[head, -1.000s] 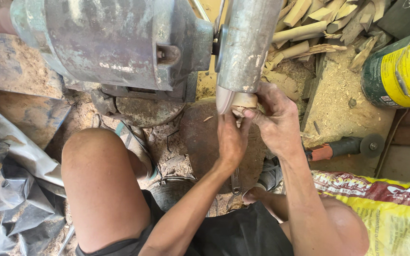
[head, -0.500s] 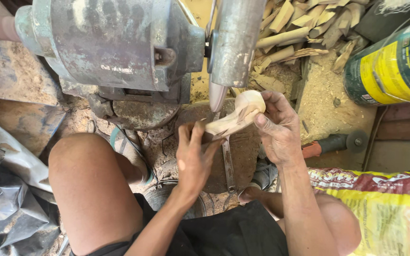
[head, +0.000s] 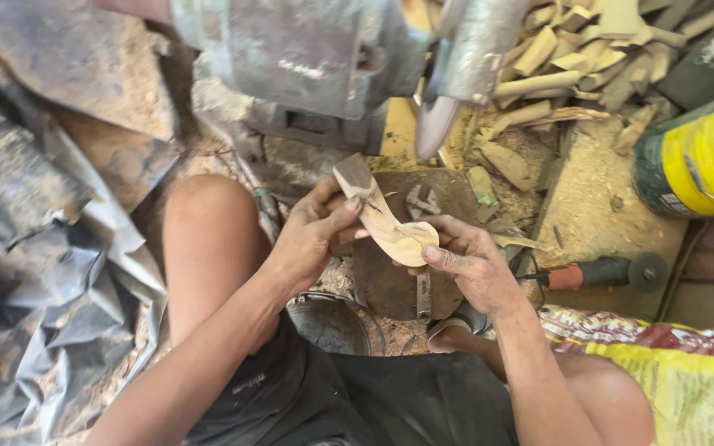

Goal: The person holds a small wooden piece against a rotating grinding wheel, shaping and smoothing its surface. They rotate the piece frequently to work on different sides, creating wood shavings.

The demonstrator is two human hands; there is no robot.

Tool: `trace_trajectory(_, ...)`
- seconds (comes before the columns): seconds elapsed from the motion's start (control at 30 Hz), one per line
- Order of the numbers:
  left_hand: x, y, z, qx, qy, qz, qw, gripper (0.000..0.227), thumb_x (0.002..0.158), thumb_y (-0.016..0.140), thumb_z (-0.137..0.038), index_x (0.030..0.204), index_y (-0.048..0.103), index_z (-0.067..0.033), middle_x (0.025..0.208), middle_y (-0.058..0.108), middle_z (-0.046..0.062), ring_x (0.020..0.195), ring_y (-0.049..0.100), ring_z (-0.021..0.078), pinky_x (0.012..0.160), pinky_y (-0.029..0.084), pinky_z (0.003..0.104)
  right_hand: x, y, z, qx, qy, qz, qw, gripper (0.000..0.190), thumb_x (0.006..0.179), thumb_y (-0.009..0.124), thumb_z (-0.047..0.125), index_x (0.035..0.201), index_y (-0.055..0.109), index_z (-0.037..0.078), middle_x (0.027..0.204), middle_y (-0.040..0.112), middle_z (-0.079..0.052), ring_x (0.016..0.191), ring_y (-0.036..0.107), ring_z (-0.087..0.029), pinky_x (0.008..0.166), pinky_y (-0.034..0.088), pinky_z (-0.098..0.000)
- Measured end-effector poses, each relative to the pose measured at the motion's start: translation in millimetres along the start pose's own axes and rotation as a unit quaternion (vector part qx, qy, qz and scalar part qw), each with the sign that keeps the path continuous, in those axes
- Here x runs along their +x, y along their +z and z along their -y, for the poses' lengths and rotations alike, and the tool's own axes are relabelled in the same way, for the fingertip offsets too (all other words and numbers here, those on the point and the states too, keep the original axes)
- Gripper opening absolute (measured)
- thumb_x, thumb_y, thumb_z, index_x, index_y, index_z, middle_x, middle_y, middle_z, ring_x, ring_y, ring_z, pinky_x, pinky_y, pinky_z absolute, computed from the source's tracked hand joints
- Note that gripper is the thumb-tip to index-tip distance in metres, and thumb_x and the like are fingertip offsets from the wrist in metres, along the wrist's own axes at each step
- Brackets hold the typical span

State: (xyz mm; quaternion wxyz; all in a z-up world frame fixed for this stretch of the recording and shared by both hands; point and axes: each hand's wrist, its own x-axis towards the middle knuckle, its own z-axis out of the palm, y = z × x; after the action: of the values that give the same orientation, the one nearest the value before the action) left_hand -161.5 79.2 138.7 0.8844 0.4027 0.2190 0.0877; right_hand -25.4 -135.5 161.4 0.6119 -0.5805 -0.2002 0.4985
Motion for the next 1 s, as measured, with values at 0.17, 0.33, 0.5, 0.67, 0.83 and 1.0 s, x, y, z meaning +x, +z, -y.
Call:
trace_trajectory(0.17, -4.3, -17.9, 11.4, -0.005, -0.005, -0.008, 1.0, 0.042, 0.099, 0.063, -0.018, 0.137, 0.055, -0.0022, 0.121, 0.07, 0.011, 0.111, 0.069, 0.0188, 0.099, 0.059, 0.036, 0.4, 15.9, -14.5, 0.041, 0.049, 0.055, 0.996, 0.049, 0.101, 0.059, 0.025, 0.138, 0.058, -0.006, 0.121, 0.072, -0.016, 0.108, 0.074, -0.03, 0.086, 0.061, -0.0393)
trace_trajectory(0.33, -3.1, -19.2, 15.0, 0.004, 0.009, -0.006, 1.0, 0.042, 0.102, 0.06, -0.021, 0.138, 0.057, -0.0011, 0.123, 0.07, 0.008, 0.111, 0.068, 0.0174, 0.098, 0.057, 0.035, 2.7, 18.0, -20.7, 0.047, 0.064, 0.058, 0.995, 0.05, 0.102, 0.056, 0.025, 0.139, 0.056, -0.008, 0.12, 0.073, -0.018, 0.105, 0.075, -0.033, 0.085, 0.062, -0.04)
trace_trajectory(0.5, -4.1, -15.4, 17.1, -0.017, -0.015, 0.005, 1.0, 0.043, 0.102, 0.058, -0.023, 0.139, 0.055, -0.0013, 0.129, 0.068, 0.01, 0.118, 0.066, 0.0173, 0.105, 0.053, 0.034, 3.6, 13.7, -20.6, 0.041, 0.08, 0.053, 0.995, 0.05, 0.102, 0.055, 0.026, 0.14, 0.055, -0.008, 0.118, 0.073, -0.018, 0.101, 0.076, -0.031, 0.082, 0.061, -0.039)
trace_trajectory(0.67, -7.9, -12.6, 22.6, 0.032, -0.04, 0.009, 0.999, 0.044, 0.094, 0.066, -0.016, 0.135, 0.056, -0.0015, 0.123, 0.067, 0.009, 0.114, 0.065, 0.0176, 0.103, 0.054, 0.038, 2.9, 6.1, -19.9, 0.0, 0.113, 0.024, 0.993, 0.051, 0.102, 0.056, 0.031, 0.135, 0.061, -0.008, 0.116, 0.074, -0.015, 0.102, 0.073, -0.025, 0.086, 0.061, -0.0381)
trace_trajectory(0.83, -5.4, -10.6, 31.4, 0.024, -0.063, 0.003, 0.998, 0.033, 0.094, 0.068, -0.014, 0.123, 0.056, -0.0033, 0.112, 0.069, 0.009, 0.106, 0.066, 0.0182, 0.095, 0.056, 0.038, 9.2, 4.9, -25.0, 0.037, 0.119, -0.04, 0.991, 0.051, 0.101, 0.057, 0.033, 0.132, 0.063, -0.007, 0.115, 0.074, -0.016, 0.107, 0.072, -0.025, 0.092, 0.06, -0.0399)
trace_trajectory(1.0, 1.9, -2.6, 48.7, -0.041, -0.078, 0.036, 0.995, 0.021, 0.096, 0.066, -0.012, 0.11, 0.052, -0.0069, 0.103, 0.068, 0.007, 0.099, 0.066, 0.0178, 0.091, 0.058, 0.038, 10.4, 0.5, -33.7, 0.133, 0.131, -0.041, 0.982, 0.051, 0.1, 0.059, 0.026, 0.14, 0.056, -0.006, 0.125, 0.07, -0.013, 0.112, 0.07, -0.02, 0.096, 0.057, -0.037)
